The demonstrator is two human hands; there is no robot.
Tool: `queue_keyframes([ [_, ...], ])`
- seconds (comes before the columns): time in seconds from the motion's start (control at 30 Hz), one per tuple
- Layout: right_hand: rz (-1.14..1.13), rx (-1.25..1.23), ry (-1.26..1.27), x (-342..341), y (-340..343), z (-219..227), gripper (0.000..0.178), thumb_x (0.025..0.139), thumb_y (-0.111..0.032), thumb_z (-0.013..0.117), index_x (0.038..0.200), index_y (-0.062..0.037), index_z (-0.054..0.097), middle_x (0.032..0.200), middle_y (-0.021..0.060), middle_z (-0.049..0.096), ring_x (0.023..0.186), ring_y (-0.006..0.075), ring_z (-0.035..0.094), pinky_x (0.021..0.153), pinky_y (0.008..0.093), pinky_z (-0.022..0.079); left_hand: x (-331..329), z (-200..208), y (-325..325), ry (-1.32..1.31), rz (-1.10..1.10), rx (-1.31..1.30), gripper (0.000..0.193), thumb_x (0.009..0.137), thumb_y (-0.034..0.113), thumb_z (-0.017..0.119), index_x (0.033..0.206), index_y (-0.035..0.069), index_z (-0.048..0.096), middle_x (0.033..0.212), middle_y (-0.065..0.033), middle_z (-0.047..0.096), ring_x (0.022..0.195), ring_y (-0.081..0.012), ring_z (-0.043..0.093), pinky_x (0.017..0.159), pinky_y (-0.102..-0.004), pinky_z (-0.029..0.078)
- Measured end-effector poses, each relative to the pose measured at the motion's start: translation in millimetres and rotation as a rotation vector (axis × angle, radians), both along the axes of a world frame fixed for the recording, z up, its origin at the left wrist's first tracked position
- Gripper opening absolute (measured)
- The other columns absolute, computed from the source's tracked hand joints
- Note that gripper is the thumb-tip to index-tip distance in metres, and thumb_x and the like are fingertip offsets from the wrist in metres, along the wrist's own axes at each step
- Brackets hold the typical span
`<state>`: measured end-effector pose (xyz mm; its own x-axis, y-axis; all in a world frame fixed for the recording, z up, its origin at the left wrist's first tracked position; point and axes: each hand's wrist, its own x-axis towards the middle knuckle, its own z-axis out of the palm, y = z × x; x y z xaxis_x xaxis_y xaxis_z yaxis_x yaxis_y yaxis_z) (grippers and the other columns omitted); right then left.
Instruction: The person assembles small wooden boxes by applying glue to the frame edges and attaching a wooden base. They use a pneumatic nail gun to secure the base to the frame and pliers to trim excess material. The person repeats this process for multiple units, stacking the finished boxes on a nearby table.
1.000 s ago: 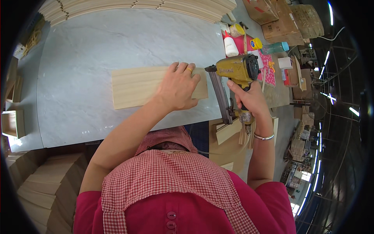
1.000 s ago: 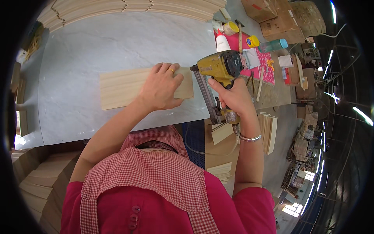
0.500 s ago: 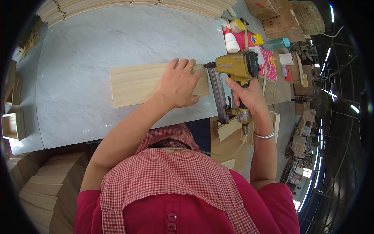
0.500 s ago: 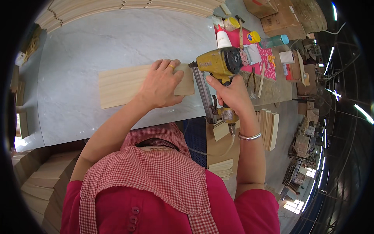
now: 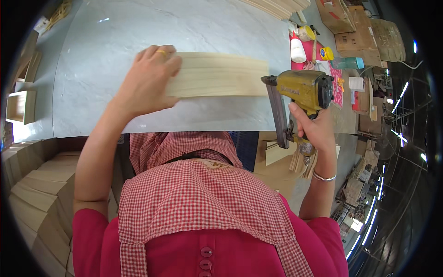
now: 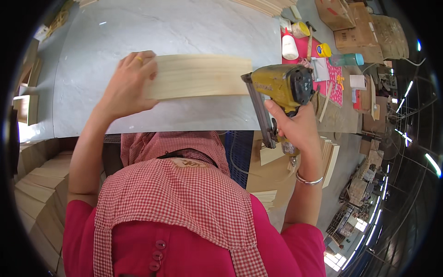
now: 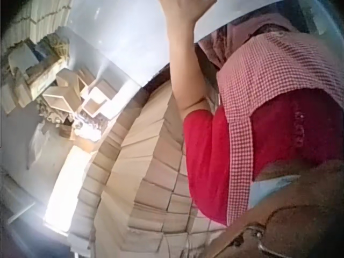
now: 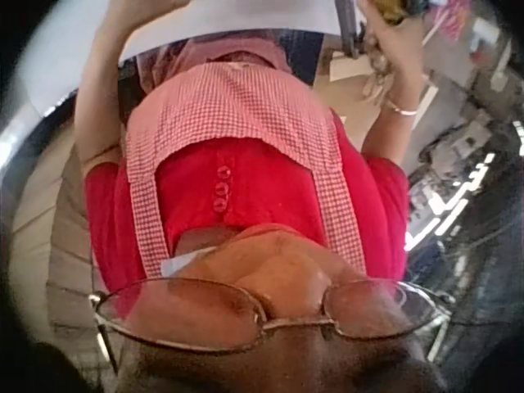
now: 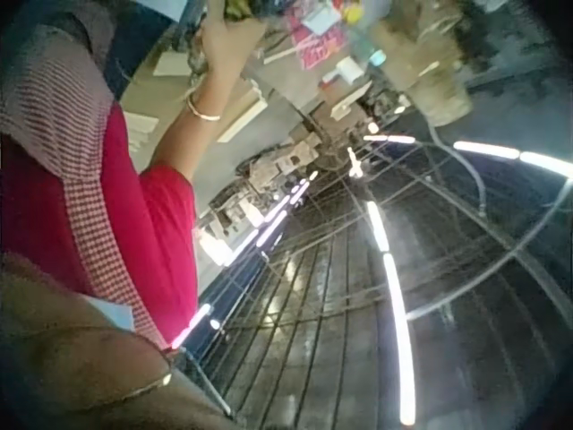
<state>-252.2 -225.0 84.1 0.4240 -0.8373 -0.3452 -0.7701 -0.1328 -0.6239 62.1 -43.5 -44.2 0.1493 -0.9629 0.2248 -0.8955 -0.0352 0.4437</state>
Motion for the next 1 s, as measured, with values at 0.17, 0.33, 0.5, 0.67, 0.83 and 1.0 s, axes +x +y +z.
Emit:
queue_keyframes([
  [0.17, 0.038, 0.020, 0.053, 1, 7, -3, 0.032, 0.093, -0.028, 0.079, 0.100, 0.0000, 0.067, 0.061, -0.0014, 0.055, 0.047, 0.0074, 0.049, 0.045, 0.0257, 0.039, -42, -16, -39, 0.054, 0.101, -0.080, 0.043, 0.063, 0.023, 0.082, 0.098, 0.004, 0.066, 0.133, -0.0239, 0.058, 0.123, -0.0389, 0.053, 0.097, -0.0499, 0.049],
  [0.33, 0.023, 0.042, 0.079, 5, 7, -7, 0.032, 0.093, -0.028, 0.079, 0.101, -0.0001, 0.067, 0.062, -0.0011, 0.056, 0.046, 0.0074, 0.049, 0.045, 0.0258, 0.039, -44, -17, -43, 0.069, 0.115, -0.071, 0.041, 0.064, 0.026, 0.083, 0.095, 0.006, 0.066, 0.132, -0.0217, 0.059, 0.118, -0.0354, 0.054, 0.091, -0.0473, 0.049],
  [0.5, 0.023, 0.061, 0.094, 11, 6, -9, 0.032, 0.093, -0.028, 0.079, 0.101, -0.0002, 0.067, 0.060, -0.0014, 0.055, 0.046, 0.0073, 0.048, 0.044, 0.0256, 0.039, -45, -19, -42, 0.062, 0.132, -0.088, 0.040, 0.062, 0.025, 0.082, 0.092, 0.007, 0.062, 0.132, -0.0201, 0.059, 0.120, -0.0364, 0.054, 0.093, -0.0482, 0.048],
  [0.67, 0.007, 0.088, 0.063, 10, 6, -12, 0.030, 0.094, -0.028, 0.079, 0.100, -0.0006, 0.067, 0.060, -0.0015, 0.055, 0.045, 0.0069, 0.047, 0.044, 0.0253, 0.037, -46, -20, -42, 0.059, 0.142, -0.122, 0.039, 0.063, 0.026, 0.081, 0.094, 0.005, 0.067, 0.128, -0.0196, 0.061, 0.117, -0.0346, 0.055, 0.095, -0.0486, 0.047],
  [0.83, -0.006, 0.061, -0.001, 10, 14, -17, 0.030, 0.094, -0.028, 0.078, 0.098, 0.0000, 0.067, 0.057, -0.0019, 0.054, 0.045, 0.0067, 0.047, 0.044, 0.0253, 0.037, -46, -20, -39, 0.084, 0.149, -0.120, 0.040, 0.065, 0.026, 0.081, 0.095, 0.006, 0.065, 0.132, -0.0205, 0.059, 0.120, -0.0359, 0.055, 0.098, -0.0512, 0.047],
  [1.0, 0.025, 0.002, 0.006, 20, 35, -11, 0.031, 0.093, -0.029, 0.079, 0.092, -0.0005, 0.068, 0.058, -0.0016, 0.056, 0.046, 0.0060, 0.049, 0.045, 0.0245, 0.038, -28, -33, -18, 0.331, 0.041, -0.134, 0.050, 0.067, 0.017, 0.085, 0.105, 0.008, 0.053, 0.148, -0.0203, 0.046, 0.135, -0.0426, 0.046, 0.108, -0.0539, 0.044],
])
